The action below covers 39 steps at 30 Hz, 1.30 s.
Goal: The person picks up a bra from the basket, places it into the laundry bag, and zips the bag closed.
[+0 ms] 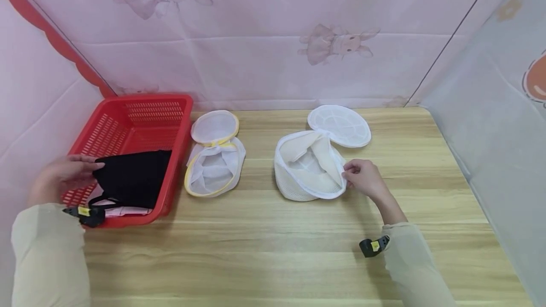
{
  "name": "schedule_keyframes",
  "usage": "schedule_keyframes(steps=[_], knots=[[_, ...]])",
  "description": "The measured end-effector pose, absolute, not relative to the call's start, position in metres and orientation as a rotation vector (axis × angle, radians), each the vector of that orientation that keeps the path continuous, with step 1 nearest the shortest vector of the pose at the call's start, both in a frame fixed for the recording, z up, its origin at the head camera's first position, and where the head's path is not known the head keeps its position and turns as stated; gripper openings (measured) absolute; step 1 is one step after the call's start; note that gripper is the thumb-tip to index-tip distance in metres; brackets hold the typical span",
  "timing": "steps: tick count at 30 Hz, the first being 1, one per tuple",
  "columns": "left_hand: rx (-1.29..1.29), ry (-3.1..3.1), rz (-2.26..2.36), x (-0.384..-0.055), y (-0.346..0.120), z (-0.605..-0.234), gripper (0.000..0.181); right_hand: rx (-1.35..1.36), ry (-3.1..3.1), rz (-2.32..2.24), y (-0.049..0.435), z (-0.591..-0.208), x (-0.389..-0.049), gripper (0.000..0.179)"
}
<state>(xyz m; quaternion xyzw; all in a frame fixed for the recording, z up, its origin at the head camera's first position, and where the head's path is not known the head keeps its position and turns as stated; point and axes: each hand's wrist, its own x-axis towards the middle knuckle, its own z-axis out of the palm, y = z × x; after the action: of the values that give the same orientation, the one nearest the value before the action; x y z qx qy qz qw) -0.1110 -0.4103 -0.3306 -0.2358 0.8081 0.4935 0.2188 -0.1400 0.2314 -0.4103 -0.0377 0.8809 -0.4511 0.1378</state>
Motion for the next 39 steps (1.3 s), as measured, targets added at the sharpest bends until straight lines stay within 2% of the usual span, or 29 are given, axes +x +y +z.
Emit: schedule_keyframes(steps=[4, 10, 15, 21, 25, 31, 37, 39], knots=[[-0.634, 2.272, 1.319, -0.11, -0.405, -0.328, 0.033, -0.108, 2.582, -1.29, 0.23, -0.408, -0.141, 0.017], [-0.641, 2.286, 1.305, -0.108, -0.399, -0.323, 0.031, -0.118, 2.599, -1.346, 0.23, -0.404, -0.142, 0.015], [-0.65, 2.308, 1.242, -0.104, -0.399, -0.318, 0.04, -0.146, 2.615, -1.392, 0.229, -0.398, -0.143, 0.014], [-0.673, 2.29, 1.293, -0.101, -0.397, -0.316, 0.032, -0.134, 2.626, -1.428, 0.229, -0.393, -0.142, 0.013], [-0.672, 2.309, 1.312, -0.101, -0.395, -0.315, 0.035, -0.123, 2.617, -1.453, 0.229, -0.392, -0.143, 0.013], [-0.657, 2.358, 1.363, -0.101, -0.391, -0.309, 0.013, -0.125, 2.601, -1.448, 0.229, -0.391, -0.143, 0.013], [-0.609, 2.459, 1.328, -0.099, -0.381, -0.297, 0.025, -0.117, 2.596, -1.442, 0.229, -0.389, -0.142, 0.013], [-0.595, 2.487, 1.345, -0.099, -0.378, -0.293, 0.023, -0.113, 2.596, -1.439, 0.229, -0.389, -0.143, 0.013]])
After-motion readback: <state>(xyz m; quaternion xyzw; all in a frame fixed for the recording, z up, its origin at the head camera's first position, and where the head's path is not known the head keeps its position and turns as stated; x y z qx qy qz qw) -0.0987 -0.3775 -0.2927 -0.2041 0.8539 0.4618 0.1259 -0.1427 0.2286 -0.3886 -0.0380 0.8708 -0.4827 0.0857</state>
